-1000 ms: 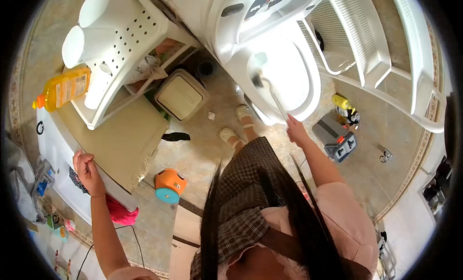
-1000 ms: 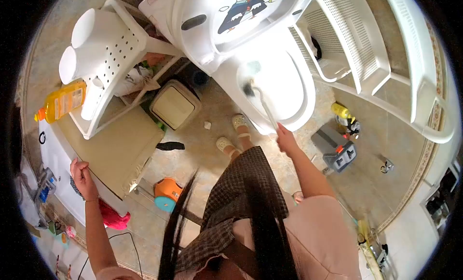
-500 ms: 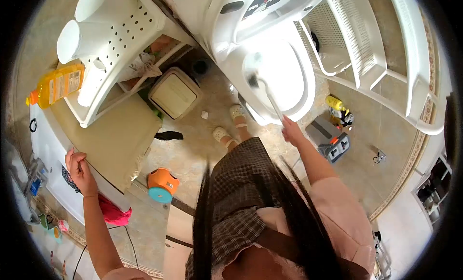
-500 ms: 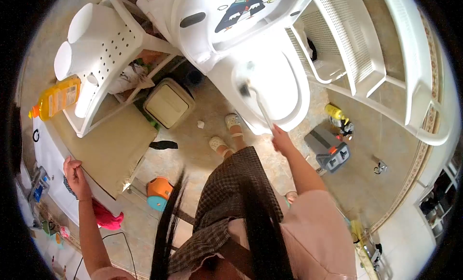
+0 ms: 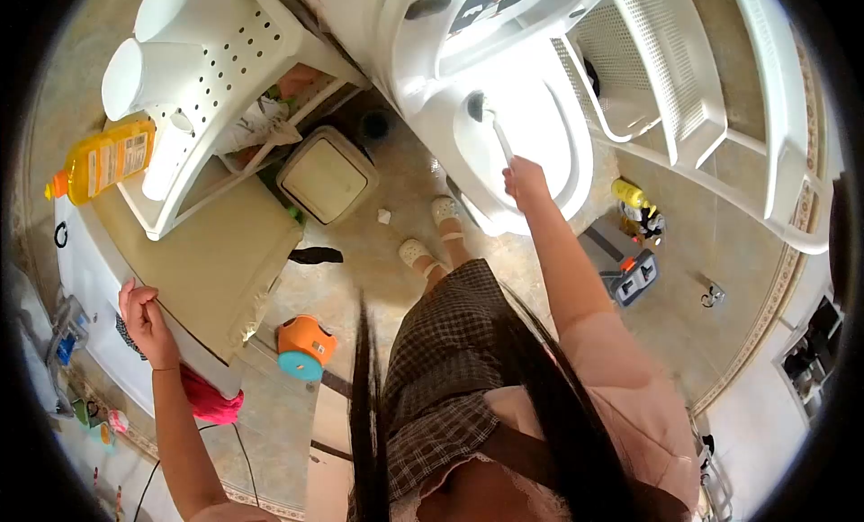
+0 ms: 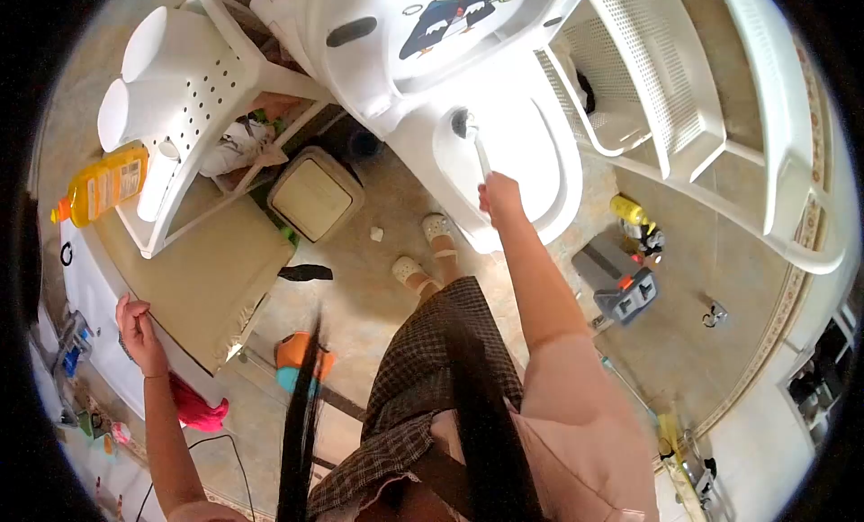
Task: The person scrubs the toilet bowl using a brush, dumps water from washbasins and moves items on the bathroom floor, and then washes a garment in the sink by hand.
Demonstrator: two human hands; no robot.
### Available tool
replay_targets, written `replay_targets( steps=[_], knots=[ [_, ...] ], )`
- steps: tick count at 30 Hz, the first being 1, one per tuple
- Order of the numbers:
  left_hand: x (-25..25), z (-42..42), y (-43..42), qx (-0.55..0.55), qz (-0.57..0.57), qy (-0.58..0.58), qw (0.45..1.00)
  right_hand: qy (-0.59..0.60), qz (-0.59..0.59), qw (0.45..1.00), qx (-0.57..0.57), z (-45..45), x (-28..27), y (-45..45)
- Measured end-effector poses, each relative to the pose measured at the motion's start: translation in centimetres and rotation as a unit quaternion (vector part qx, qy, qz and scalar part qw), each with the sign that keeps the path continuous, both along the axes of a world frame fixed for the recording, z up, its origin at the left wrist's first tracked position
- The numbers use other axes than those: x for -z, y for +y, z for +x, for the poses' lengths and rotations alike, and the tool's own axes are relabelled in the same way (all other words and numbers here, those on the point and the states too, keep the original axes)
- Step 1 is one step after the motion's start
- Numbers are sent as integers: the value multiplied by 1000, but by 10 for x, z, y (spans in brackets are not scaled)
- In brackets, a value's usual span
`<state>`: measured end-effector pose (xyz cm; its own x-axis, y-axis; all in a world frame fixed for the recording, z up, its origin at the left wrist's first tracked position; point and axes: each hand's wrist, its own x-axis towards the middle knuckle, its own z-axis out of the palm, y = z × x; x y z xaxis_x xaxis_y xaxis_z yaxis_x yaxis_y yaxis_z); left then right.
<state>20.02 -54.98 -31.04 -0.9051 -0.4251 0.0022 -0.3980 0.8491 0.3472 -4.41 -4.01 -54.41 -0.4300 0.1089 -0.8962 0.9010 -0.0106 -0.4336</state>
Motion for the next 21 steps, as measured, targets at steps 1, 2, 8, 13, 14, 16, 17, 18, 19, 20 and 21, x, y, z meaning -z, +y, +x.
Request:
replay_targets(
  steps=[1, 2, 8, 13, 14, 16, 17, 18, 19, 20, 21],
  knots=[
    [0, -1, 2, -5, 2, 4, 1000, 4, -2, 999, 54, 8, -24, 1],
    [-1, -2, 5, -4, -1, 4, 1000, 36, -29, 997, 68, 16, -41, 3],
    [3, 2, 0, -14, 8, 20, 1000, 182, 147, 953, -191, 81, -71, 16],
    [1, 0, 0, -14, 2, 11, 1000, 330, 330, 793, -393, 59, -84, 0],
    [0, -1, 1, -17, 3, 11, 1000, 329, 329, 793, -394, 56, -81, -1],
    [1, 2, 3, -22, 7, 9, 1000, 290, 342, 771, -452, 51, -80, 2],
    [3, 5, -1, -13, 2, 8, 1000, 291, 343, 771, -451, 52, -83, 11],
    [4, 4, -5, -3, -4, 9, 1000, 250, 348, 765, -481, 58, -87, 26],
    [4, 3, -5, -3, -4, 11, 1000, 206, 351, 756, -513, 66, -91, 40],
    [3, 4, -3, -12, 5, 13, 1000, 207, 351, 755, -514, 77, -93, 49],
    [3, 2, -1, -20, 13, 19, 1000, 214, 341, 772, -492, 84, -96, 54]
  ],
)
